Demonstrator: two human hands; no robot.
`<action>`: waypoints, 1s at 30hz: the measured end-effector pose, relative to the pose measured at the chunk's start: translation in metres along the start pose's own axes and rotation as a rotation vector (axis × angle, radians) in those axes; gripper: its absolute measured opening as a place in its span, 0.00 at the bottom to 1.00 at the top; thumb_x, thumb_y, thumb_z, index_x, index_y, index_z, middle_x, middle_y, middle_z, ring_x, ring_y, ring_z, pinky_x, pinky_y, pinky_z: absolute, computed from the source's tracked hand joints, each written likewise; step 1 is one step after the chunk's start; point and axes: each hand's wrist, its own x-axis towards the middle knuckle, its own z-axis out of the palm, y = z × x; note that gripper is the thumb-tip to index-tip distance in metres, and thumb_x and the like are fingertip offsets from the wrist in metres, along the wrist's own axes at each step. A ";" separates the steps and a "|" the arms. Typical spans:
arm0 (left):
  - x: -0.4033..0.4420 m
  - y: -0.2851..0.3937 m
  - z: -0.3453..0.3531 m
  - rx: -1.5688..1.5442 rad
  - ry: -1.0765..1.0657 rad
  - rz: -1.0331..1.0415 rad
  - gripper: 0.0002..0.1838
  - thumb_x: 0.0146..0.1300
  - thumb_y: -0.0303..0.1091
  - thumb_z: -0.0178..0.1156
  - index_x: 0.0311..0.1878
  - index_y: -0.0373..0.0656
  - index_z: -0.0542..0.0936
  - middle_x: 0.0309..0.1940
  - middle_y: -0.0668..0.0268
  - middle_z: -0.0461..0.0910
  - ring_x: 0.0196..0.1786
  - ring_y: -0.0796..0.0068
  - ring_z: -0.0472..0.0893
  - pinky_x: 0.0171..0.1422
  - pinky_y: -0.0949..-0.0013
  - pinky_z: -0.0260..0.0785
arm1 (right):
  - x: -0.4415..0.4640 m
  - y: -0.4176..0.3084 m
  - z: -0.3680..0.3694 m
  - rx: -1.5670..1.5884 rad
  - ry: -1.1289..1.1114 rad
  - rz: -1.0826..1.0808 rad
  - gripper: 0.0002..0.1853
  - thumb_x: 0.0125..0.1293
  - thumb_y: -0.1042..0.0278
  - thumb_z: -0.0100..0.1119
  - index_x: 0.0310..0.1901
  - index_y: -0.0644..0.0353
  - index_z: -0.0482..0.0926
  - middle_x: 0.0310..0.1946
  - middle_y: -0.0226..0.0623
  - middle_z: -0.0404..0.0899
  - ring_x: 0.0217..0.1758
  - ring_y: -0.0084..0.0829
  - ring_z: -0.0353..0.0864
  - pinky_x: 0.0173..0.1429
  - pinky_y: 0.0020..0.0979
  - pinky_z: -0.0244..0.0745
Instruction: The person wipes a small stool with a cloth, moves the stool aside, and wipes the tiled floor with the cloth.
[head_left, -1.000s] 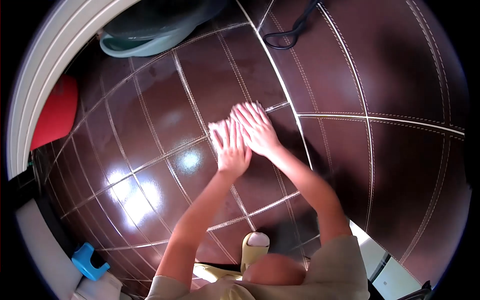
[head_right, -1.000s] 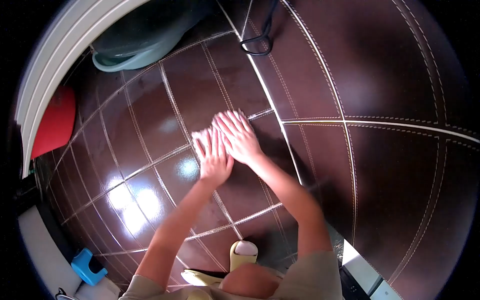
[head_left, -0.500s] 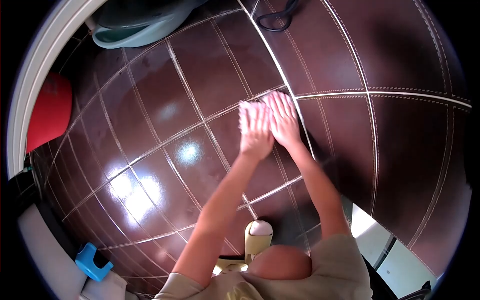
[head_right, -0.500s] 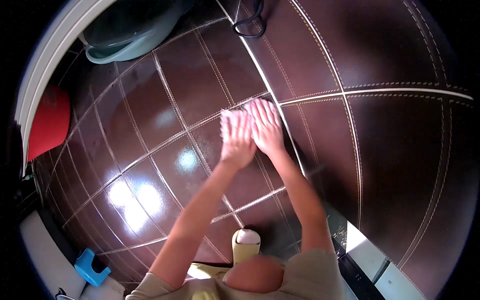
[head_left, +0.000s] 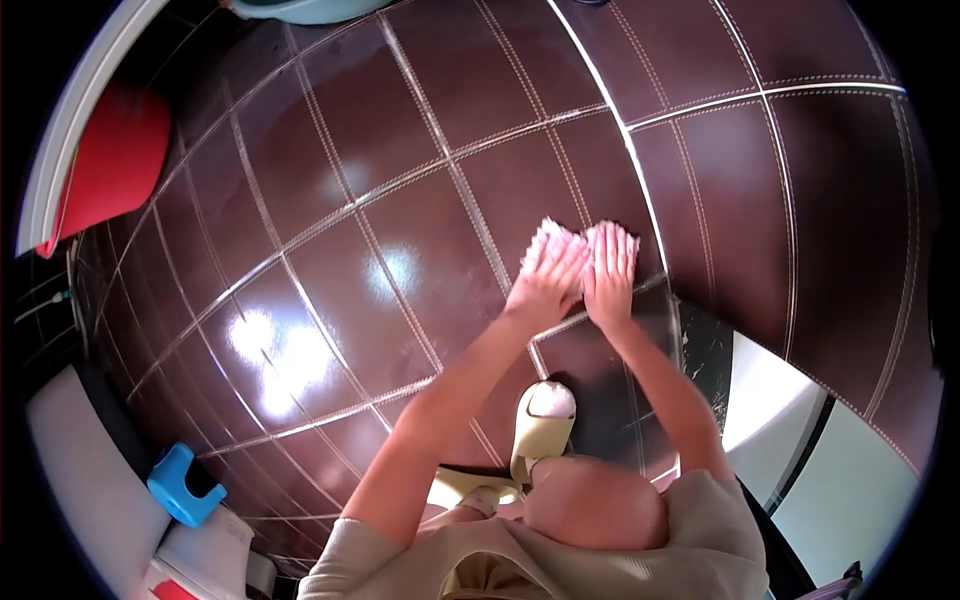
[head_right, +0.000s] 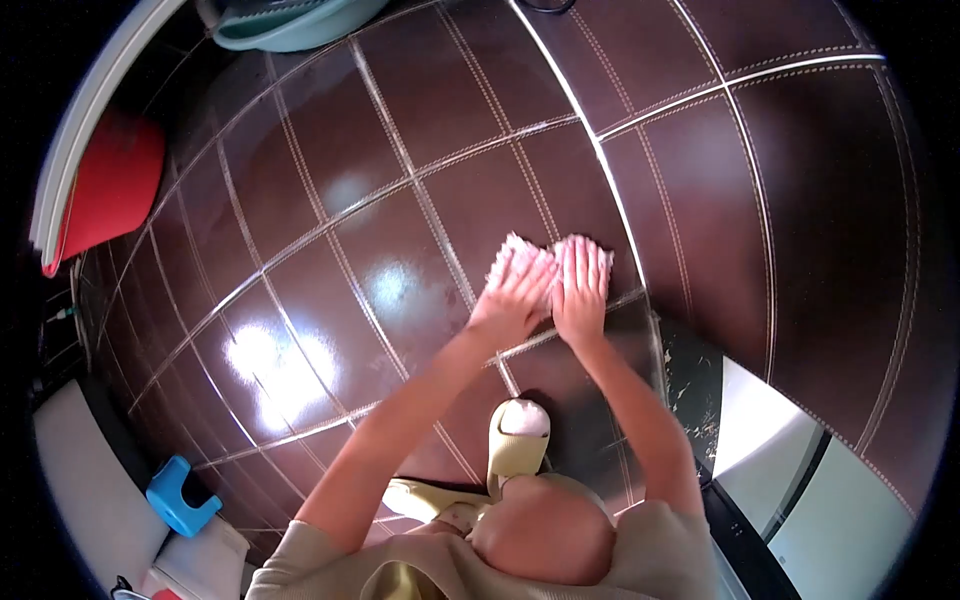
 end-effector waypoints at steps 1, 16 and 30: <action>-0.001 -0.011 -0.005 -0.006 0.012 -0.033 0.41 0.57 0.54 0.56 0.71 0.44 0.60 0.72 0.63 0.58 0.76 0.61 0.51 0.79 0.44 0.33 | 0.013 -0.003 0.002 -0.007 0.007 -0.054 0.30 0.71 0.59 0.36 0.71 0.66 0.55 0.72 0.46 0.53 0.77 0.44 0.47 0.78 0.46 0.37; -0.223 -0.052 -0.020 0.179 -0.011 -0.602 0.39 0.64 0.51 0.45 0.72 0.34 0.53 0.75 0.52 0.46 0.77 0.45 0.39 0.73 0.31 0.26 | -0.014 -0.205 0.026 -0.018 -0.179 -0.755 0.32 0.71 0.49 0.38 0.69 0.62 0.61 0.73 0.41 0.54 0.78 0.39 0.46 0.80 0.44 0.33; -0.302 -0.058 -0.028 0.105 0.159 -0.940 0.39 0.66 0.48 0.46 0.72 0.31 0.50 0.75 0.49 0.45 0.77 0.44 0.41 0.74 0.33 0.27 | 0.023 -0.300 0.035 0.186 -0.213 -1.168 0.32 0.67 0.53 0.45 0.70 0.59 0.59 0.72 0.38 0.57 0.77 0.37 0.49 0.79 0.45 0.36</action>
